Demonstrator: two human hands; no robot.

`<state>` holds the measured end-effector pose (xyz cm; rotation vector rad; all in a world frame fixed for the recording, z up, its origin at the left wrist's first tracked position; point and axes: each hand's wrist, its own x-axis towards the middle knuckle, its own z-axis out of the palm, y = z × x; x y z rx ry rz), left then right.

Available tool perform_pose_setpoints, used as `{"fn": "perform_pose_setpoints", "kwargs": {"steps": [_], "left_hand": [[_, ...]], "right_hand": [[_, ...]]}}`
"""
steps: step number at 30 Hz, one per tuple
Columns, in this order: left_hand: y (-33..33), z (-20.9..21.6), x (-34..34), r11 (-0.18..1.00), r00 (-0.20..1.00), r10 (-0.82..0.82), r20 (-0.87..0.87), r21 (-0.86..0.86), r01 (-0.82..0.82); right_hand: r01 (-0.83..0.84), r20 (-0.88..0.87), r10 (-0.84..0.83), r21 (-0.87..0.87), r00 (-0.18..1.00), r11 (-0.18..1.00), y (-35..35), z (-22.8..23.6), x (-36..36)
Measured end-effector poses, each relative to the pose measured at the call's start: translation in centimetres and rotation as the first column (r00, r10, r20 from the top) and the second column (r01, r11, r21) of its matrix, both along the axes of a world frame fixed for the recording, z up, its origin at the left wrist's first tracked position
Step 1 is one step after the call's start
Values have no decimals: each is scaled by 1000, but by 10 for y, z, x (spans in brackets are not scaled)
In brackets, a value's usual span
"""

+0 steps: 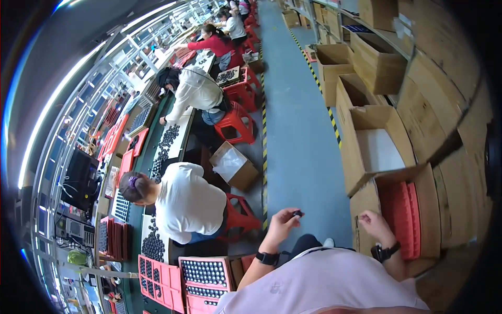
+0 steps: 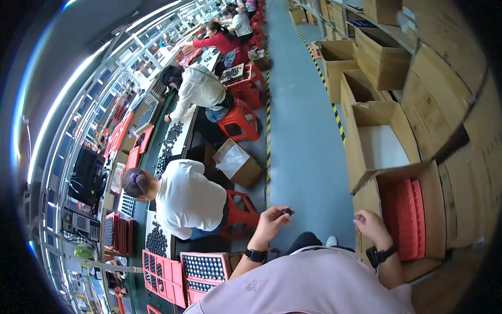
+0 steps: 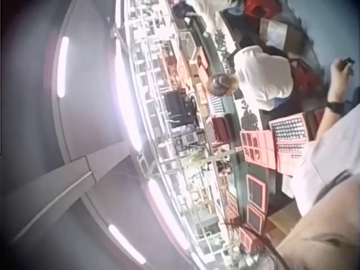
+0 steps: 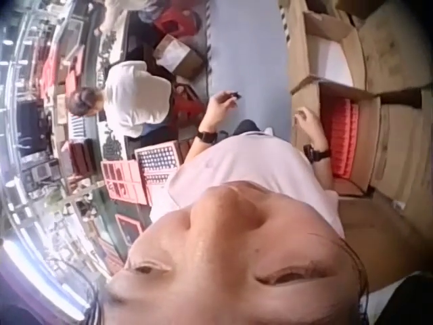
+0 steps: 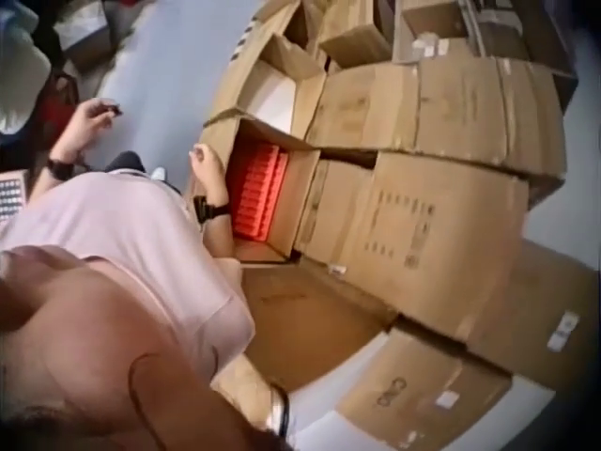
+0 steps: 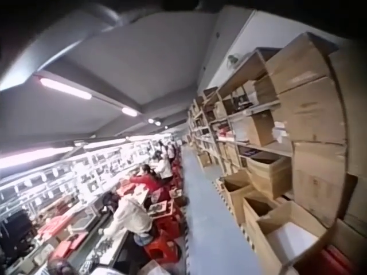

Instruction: The person picks up a sensor from a tray, turns it over to inspect it, and places it back. After repeating this several times, they walk to other workstations to handle more sensors before reaching for a small object on a shelf.

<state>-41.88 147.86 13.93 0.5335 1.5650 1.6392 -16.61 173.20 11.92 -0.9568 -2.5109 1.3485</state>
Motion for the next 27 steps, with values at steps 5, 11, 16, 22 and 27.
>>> {"fn": "perform_pose_setpoints", "kwargs": {"steps": [5, 11, 16, 22, 27], "left_hand": [[44, -20, -132, 969, 970, 243, -17, -33, -243], [118, -50, -329, 913, 915, 403, 16, -84, -400], [234, -12, -502, 943, 944, 330, 0, -37, -330], [390, 2, -685, 985, 983, 170, -71, -20, -172], [504, -14, -830, 976, 973, 216, -80, 12, -216]], "right_hand": [[-285, -23, 286, 53, 958, 957, 108, 12, -197], [-410, 3, 414, 140, 910, 901, 204, 6, -413], [-342, 52, 339, 72, 940, 937, 292, 2, -544], [-169, 69, 170, -23, 983, 985, 426, -50, -669], [-169, 154, 179, -75, 972, 983, 546, -86, -803]]}}
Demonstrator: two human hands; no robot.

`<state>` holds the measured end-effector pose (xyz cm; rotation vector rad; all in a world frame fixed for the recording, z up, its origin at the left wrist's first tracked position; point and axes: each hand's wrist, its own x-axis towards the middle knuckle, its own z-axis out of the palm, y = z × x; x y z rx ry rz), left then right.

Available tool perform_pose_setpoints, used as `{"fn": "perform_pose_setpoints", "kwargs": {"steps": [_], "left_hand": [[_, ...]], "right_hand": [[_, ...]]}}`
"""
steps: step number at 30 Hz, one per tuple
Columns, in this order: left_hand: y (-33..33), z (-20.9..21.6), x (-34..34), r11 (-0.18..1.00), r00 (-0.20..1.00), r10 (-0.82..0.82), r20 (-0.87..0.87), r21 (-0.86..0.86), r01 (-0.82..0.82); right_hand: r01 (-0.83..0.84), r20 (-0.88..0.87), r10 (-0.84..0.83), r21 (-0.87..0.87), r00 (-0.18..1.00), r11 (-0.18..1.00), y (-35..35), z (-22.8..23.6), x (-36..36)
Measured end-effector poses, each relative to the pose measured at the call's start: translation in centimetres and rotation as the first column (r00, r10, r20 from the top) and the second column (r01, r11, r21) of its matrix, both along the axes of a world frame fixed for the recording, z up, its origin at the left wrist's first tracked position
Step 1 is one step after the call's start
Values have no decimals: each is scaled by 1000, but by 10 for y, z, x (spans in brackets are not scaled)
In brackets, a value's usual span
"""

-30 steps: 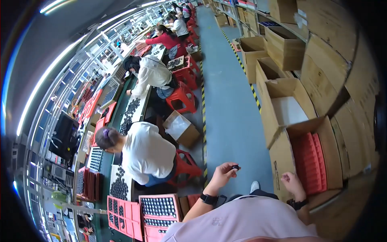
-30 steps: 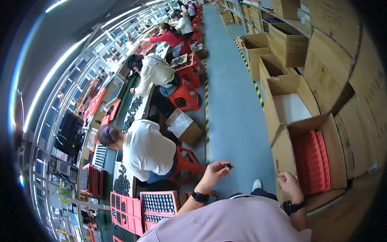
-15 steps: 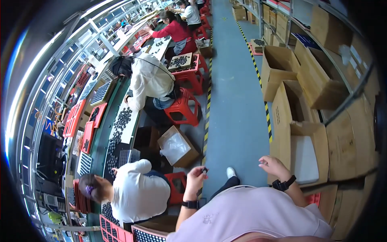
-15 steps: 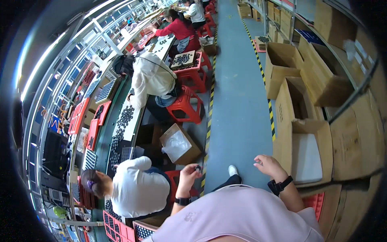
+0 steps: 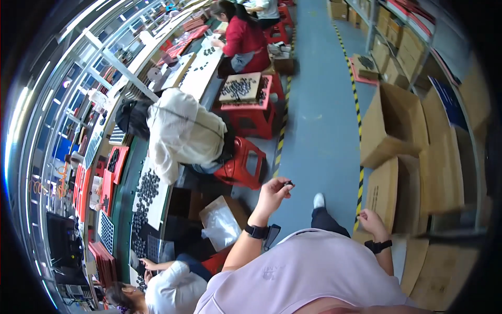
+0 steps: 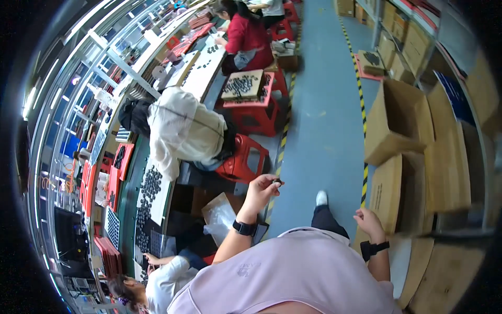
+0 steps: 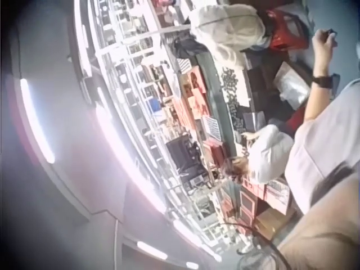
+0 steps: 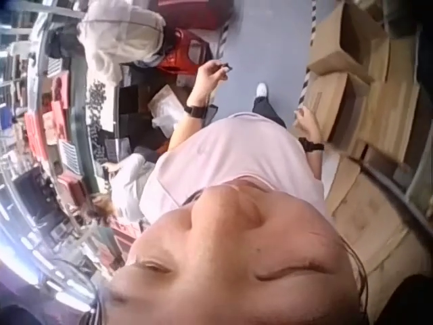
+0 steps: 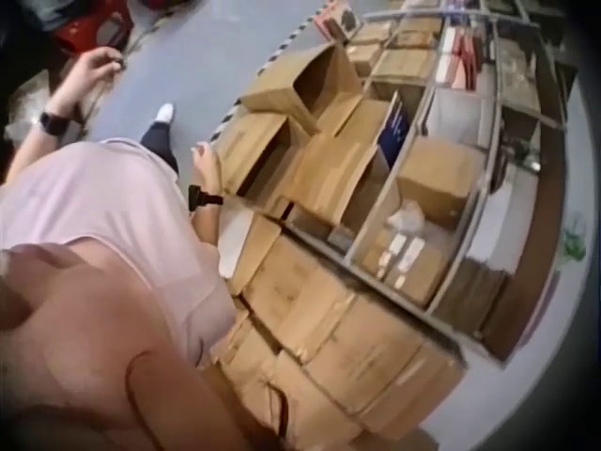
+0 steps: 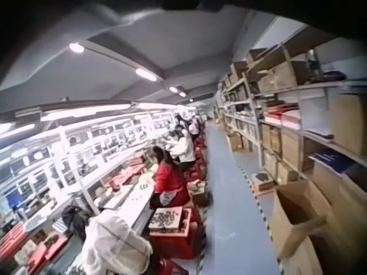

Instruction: The person picks up a sensor from a tray, turns it over to inspect it, and places it back. After repeating this several times, they walk to other workstations to handle more sensors before reaching for a small object on a shelf.

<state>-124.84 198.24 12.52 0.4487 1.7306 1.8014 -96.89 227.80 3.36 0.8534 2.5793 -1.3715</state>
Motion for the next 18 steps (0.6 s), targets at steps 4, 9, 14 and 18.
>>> {"fn": "perform_pose_setpoints", "kwargs": {"steps": [4, 9, 14, 18], "left_hand": [[44, -17, -100, 986, 981, 165, 103, -45, -161], [69, -8, -237, 938, 932, 341, 123, 24, -346], [87, -20, -397, 872, 868, 471, 159, 68, -485], [106, -25, -548, 847, 849, 507, 146, 101, -523]], "right_hand": [[-139, 146, 118, 150, 982, 979, 77, 11, -144], [-321, 125, 301, 186, 945, 929, 139, 5, -325], [-387, 99, 376, 144, 921, 911, 170, -34, -483], [-201, 73, 199, 32, 977, 979, 190, -88, -541]]}}
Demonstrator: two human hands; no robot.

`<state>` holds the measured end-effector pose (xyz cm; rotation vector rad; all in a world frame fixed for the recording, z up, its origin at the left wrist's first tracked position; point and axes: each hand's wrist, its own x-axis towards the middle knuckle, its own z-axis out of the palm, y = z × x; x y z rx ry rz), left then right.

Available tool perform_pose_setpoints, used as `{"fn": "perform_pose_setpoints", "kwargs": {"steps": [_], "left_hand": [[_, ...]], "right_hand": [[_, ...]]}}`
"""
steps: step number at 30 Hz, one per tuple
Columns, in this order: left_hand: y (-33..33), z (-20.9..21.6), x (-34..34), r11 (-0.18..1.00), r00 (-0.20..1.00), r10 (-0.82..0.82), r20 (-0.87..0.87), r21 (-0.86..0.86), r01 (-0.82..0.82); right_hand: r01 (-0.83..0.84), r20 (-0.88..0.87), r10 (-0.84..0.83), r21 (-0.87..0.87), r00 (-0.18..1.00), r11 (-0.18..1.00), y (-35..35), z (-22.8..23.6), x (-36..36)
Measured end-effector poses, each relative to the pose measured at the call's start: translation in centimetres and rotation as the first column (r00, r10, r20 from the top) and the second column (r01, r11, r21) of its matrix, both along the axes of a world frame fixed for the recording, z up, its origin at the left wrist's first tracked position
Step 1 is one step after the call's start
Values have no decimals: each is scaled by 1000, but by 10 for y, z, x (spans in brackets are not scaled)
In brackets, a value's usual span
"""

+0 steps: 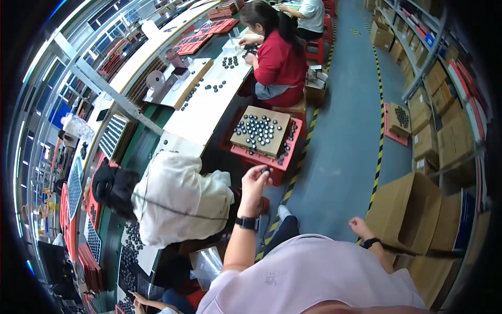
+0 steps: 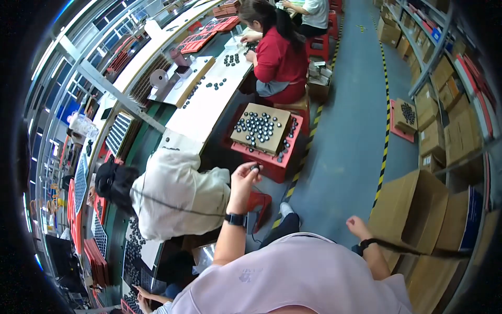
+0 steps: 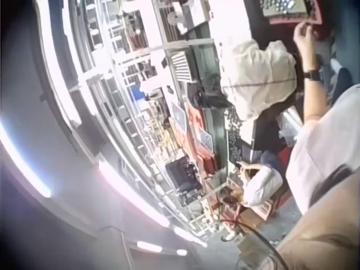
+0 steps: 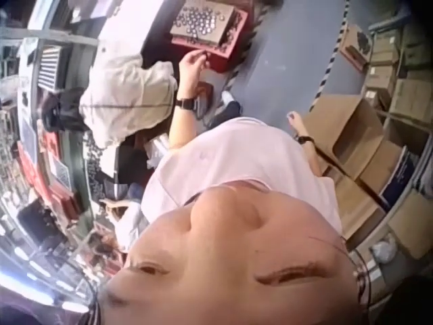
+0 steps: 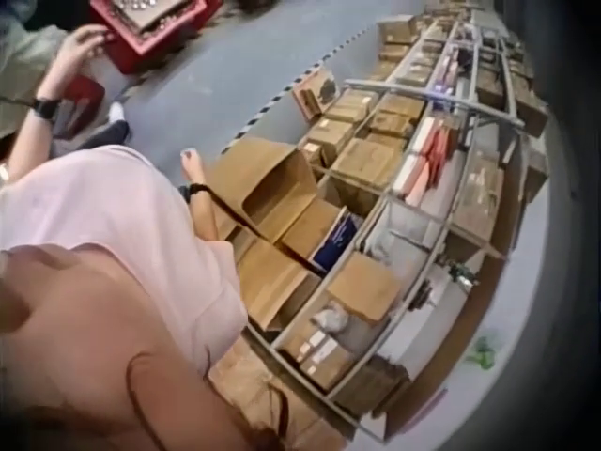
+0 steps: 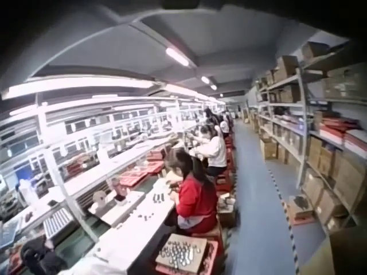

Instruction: The person picks up a sensor from a tray, turns it over to inspect it, and places it back. After repeating this several times, they walk to other workstations to handle more sensors before reaching for a small object on a shelf.

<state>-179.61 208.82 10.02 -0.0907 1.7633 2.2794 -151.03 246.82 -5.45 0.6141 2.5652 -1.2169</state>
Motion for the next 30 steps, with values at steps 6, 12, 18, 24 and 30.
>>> {"fn": "perform_pose_setpoints", "kwargs": {"steps": [6, 12, 18, 24, 30], "left_hand": [[14, -5, -211, 999, 999, 47, -17, 0, -47], [43, 1, -396, 983, 981, 173, 85, 44, -177], [50, -44, -533, 965, 955, 259, 146, -71, -251], [46, -116, -635, 960, 932, 278, 234, -108, -259], [56, -180, -718, 961, 926, 277, 256, -91, -262]], "right_hand": [[198, 470, -131, -97, 873, 975, 51, -31, -39], [23, 656, -48, 47, 754, 999, 128, -154, -68], [86, 657, 64, -194, 751, 977, 150, -120, -294], [417, 782, -35, -293, 622, 860, 169, -105, -375], [309, 845, 40, -239, 533, 921, 171, -109, -369]]}}
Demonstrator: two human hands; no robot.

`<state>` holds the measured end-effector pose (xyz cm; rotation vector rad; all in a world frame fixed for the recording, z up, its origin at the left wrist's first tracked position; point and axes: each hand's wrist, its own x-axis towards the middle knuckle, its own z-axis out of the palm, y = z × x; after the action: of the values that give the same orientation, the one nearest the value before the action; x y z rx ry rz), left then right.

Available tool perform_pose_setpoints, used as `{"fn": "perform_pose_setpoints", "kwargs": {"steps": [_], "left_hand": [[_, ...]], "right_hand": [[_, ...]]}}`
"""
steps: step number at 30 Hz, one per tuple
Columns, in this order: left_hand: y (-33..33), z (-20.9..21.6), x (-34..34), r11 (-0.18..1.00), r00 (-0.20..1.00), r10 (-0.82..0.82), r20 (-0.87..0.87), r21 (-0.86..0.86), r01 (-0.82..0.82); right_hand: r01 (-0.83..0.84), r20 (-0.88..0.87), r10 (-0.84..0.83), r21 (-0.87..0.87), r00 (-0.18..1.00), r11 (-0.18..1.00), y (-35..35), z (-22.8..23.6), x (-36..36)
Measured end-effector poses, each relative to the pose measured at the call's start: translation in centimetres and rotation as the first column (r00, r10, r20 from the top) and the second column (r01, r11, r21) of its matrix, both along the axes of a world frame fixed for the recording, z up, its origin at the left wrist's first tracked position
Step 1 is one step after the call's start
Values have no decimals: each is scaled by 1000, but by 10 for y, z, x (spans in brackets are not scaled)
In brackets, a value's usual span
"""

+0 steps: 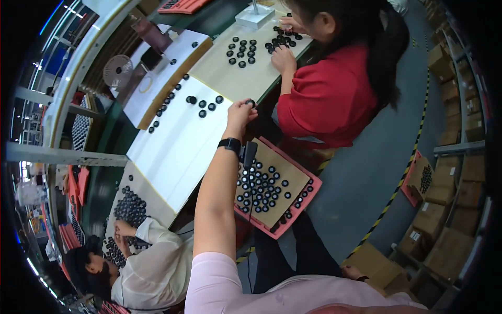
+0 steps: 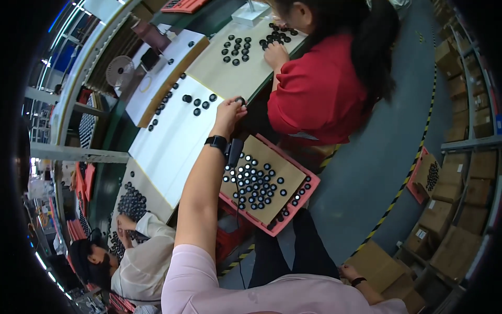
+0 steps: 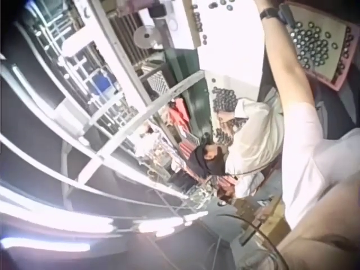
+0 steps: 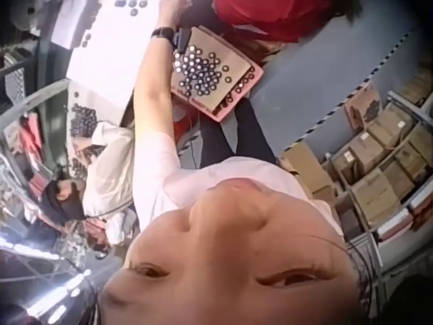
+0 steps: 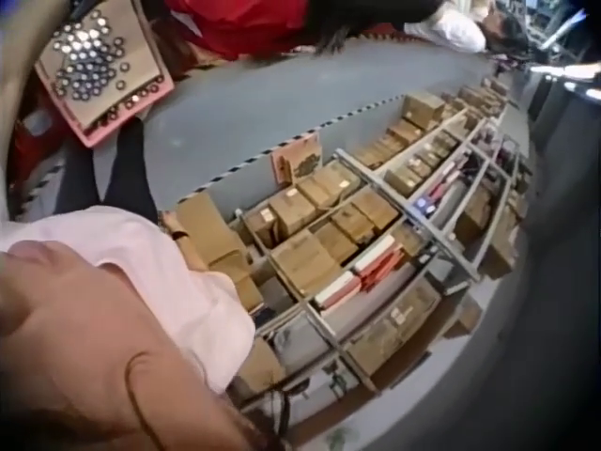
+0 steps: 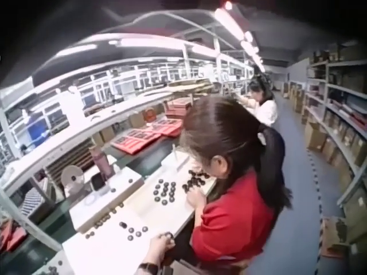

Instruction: The person picks up a sensor from a tray, turns it over to inspect it, and places it back. After repeating this several times, they walk to other workstations to handle more sensors before reaching for a small object on a shelf.

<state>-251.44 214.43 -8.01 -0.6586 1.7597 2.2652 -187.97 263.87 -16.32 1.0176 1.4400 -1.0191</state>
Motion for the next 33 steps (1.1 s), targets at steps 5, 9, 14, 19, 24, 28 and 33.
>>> {"fn": "perform_pose_setpoints", "kwargs": {"steps": [5, 9, 14, 19, 24, 28, 33], "left_hand": [[-7, -36, -56, 994, 993, -11, -119, -113, -3], [-1, -44, -73, 998, 983, -44, -177, -60, 33], [-12, -48, -69, 994, 978, 38, -206, 107, -16], [-19, -47, -72, 989, 980, 50, -191, 143, -22], [-16, -47, -73, 991, 985, 51, -165, 133, -29], [-11, -42, -73, 994, 983, 57, -172, 106, -39], [-11, -46, -70, 996, 982, 57, -181, 75, -43]], "right_hand": [[-272, 64, 270, 15, 961, 962, -48, 30, -34], [-222, 58, 220, 27, 974, 975, -62, 25, -15], [-239, 163, 233, 17, 959, 971, -114, 85, -91], [-129, 218, 124, 9, 968, 992, -120, 72, -105], [-220, 155, 217, 5, 964, 975, -127, 85, -125], [-11, 168, 20, -53, 986, 999, -95, 37, -69], [-93, 162, 90, 9, 983, 996, -107, 55, -90]]}}
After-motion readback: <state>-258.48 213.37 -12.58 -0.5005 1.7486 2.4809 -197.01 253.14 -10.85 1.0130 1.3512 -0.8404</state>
